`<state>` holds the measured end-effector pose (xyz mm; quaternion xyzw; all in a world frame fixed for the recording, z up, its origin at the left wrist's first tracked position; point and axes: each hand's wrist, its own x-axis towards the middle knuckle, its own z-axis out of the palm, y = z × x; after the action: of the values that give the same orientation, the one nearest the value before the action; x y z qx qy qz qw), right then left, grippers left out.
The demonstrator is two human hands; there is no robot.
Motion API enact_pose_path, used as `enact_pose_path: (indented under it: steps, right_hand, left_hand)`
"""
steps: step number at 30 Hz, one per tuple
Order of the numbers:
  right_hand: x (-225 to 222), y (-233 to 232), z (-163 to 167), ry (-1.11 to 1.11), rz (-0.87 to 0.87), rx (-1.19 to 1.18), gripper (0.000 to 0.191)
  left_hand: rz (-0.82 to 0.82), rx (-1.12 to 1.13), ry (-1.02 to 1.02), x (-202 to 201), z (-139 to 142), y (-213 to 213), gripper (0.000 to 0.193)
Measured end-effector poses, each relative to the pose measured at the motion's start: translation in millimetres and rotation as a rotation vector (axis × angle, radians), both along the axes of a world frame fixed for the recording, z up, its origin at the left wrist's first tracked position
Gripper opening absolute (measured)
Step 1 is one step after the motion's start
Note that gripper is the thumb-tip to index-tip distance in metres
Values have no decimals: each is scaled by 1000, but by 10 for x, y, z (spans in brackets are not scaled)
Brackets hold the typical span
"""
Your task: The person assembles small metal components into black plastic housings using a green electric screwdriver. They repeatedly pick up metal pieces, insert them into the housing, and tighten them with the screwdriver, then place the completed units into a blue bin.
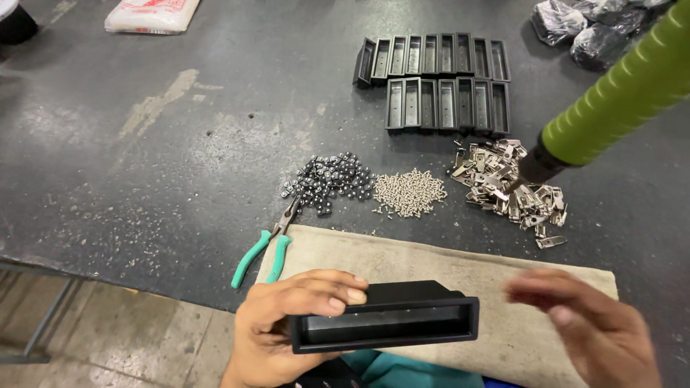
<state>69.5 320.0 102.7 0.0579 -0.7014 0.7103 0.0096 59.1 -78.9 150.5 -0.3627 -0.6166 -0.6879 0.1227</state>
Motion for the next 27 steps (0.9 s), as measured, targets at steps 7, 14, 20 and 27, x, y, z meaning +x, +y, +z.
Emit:
enact_pose_path:
  steps: [7,14,20,27]
  right_hand:
    - [-279,-765,696,25,588,-24,9]
    - [-353,-1103,774,-30,605,-36,14]
    - [-363,-1346,926,32,650,109,29]
    - [-379,-1566,1065,243,705,332,37]
  left_hand:
    - [-51,-77,-47,199,126,-17,41]
    - [-122,57,-125,273,-2,-32,42]
    - [-207,180,-274,350,-126,-47,50]
    - [-247,137,-213,363,-180,-117,48]
